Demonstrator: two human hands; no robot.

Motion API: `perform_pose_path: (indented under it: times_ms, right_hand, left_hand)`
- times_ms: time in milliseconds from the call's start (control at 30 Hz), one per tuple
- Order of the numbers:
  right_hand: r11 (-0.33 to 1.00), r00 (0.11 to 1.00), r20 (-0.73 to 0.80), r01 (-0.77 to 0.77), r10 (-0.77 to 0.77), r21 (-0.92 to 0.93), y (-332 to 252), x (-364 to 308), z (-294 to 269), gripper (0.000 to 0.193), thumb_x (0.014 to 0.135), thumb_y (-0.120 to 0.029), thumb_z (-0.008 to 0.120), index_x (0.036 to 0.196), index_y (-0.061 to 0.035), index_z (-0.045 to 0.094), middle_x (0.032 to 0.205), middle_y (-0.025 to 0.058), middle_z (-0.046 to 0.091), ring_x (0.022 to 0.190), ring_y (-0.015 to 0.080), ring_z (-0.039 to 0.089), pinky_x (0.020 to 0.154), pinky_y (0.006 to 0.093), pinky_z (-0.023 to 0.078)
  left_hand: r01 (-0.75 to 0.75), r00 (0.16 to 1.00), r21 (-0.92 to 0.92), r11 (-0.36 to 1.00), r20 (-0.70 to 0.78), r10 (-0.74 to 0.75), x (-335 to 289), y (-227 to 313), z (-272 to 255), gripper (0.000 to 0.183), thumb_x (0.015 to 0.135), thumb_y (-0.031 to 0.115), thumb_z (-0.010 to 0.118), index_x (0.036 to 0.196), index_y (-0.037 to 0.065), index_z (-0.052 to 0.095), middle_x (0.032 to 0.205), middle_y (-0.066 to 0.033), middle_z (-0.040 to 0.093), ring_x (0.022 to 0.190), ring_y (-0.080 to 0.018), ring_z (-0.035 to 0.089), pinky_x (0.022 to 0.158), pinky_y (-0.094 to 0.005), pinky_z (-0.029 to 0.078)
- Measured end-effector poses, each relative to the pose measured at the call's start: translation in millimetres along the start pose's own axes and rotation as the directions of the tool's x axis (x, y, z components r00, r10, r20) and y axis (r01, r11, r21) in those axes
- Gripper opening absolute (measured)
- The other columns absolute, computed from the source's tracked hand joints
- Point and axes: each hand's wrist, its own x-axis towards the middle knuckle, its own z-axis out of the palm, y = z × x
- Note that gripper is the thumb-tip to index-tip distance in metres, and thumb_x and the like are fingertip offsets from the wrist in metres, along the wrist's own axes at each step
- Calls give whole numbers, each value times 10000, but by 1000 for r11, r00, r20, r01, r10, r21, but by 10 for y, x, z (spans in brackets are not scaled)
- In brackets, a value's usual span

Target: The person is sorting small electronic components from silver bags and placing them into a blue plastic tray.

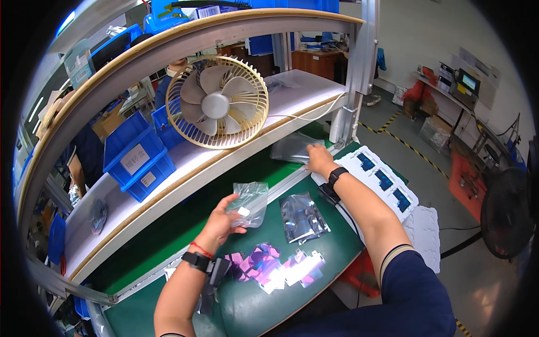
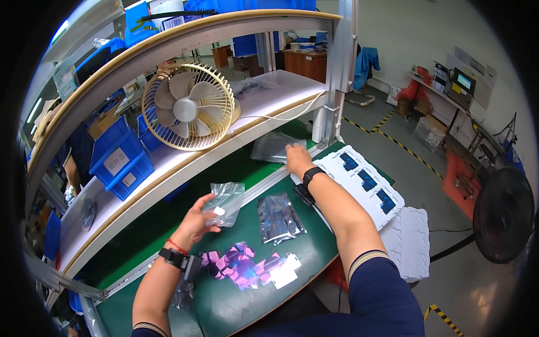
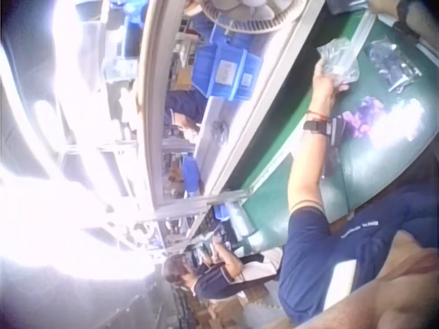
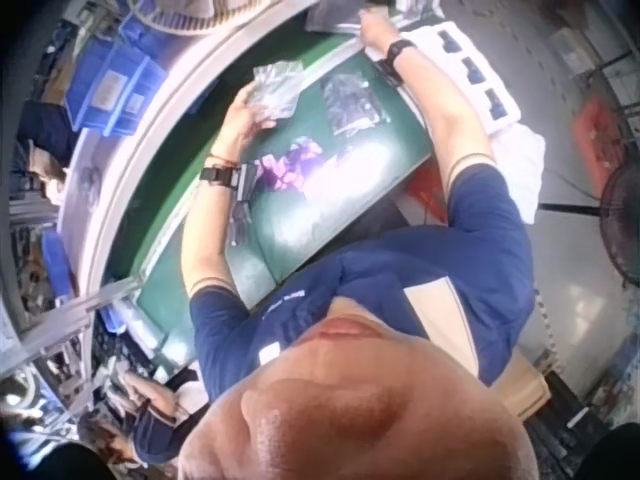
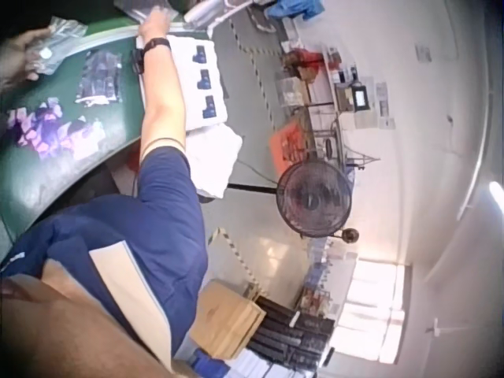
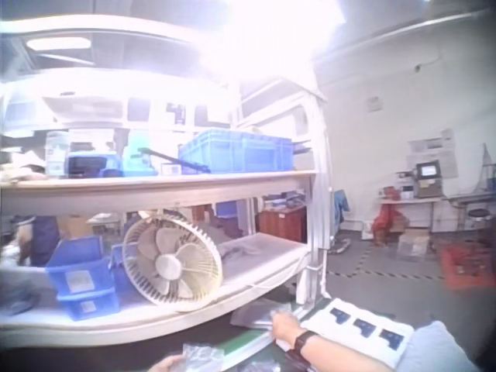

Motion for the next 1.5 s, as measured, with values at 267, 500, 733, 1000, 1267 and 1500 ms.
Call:
perform_pose_path:
  times_ms: [267,500,733,1000,1267,1500]
  right_hand:
    - [998,1000,8,27,-27,-51,31,226,145,69,724,-50,589,738,-64,655,752,180,658,743,362,656,667,448,531]
    - [974,981,-187,98,-59,205,-195,33,-16,43,734,-55,584,705,-69,613,707,177,632,690,374,631,625,471,501]
    - [904,918,219,243,-332,353,-189,-233,-326,413,695,-260,765,1008,-10,664,990,216,650,983,377,605,870,422,479]
    - [936,971,201,-187,130,298,753,-1668,-1865,245,762,-169,690,941,-3,680,898,156,684,829,283,643,746,348,490]
    - [820,827,-16,-555,562,139,1575,-2406,-1574,173,731,-145,710,818,3,691,742,129,680,689,211,655,650,325,507]
    - [765,737,207,-632,643,-127,1879,-1925,-1353,337,681,-251,740,915,-12,694,884,170,687,848,310,662,772,373,513]
  left_hand:
    - [35,999,-33,999,31,-34,801,-219,96,363,928,13,454,1285,-54,452,1023,-164,609,710,-202,639,530,-255,555]
    - [31,997,-23,999,64,-29,1074,-220,308,398,945,62,458,1312,-84,405,1120,-179,554,740,-191,606,531,-262,550]
    - [-61,997,118,991,-50,67,755,-138,284,593,886,275,636,1382,68,385,1268,-158,485,955,-211,558,642,-330,505]
    - [-239,968,547,802,72,239,-880,72,-522,224,845,69,630,1052,-18,623,992,-51,627,937,-129,571,825,-267,452]
    - [-117,964,612,782,-119,237,-2089,-384,-645,192,824,12,615,1013,-19,628,947,-48,621,840,-118,567,745,-245,455]
    - [-222,911,775,591,-52,410,-2513,-424,-151,198,749,23,663,939,-31,650,872,-133,645,805,-228,603,724,-298,460]
